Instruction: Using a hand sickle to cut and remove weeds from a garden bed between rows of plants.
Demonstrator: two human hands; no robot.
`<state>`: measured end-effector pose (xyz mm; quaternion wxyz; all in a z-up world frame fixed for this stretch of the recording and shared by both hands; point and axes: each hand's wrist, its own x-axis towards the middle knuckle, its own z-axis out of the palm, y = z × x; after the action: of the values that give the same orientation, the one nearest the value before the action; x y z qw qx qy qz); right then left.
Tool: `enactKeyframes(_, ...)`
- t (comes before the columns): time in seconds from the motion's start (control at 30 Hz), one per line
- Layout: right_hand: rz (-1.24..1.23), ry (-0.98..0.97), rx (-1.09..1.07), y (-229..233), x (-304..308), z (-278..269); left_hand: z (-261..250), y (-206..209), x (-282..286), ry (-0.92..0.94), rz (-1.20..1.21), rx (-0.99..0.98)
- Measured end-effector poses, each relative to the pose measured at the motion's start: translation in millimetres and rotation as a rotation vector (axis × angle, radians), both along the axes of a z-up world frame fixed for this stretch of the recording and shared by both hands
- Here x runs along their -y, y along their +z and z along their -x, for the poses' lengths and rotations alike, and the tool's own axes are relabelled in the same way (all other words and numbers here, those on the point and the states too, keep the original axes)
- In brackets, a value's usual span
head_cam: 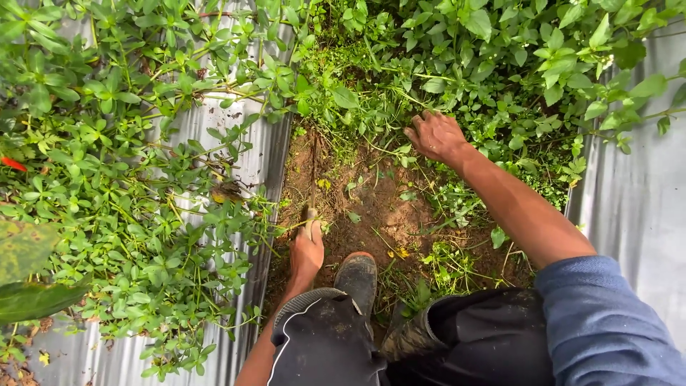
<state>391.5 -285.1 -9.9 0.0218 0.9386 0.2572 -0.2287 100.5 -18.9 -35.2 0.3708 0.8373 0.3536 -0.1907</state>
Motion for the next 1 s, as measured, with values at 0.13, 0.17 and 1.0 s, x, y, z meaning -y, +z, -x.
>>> enactKeyframes(0.13, -0.005, 0.012, -0.02, -7, 10, -2, -48, -18, -4, -0.042, 0.076, -0.008)
enactKeyframes(0.17, -0.013, 0.018, 0.004, -20, 12, -5, -47, -21, -5, -0.09, 0.038, -0.01)
enactKeyframes(1.0, -0.081, 0.056, 0.073, -42, 13, -2, -2, -60, -16, -0.072, 0.07, -0.017)
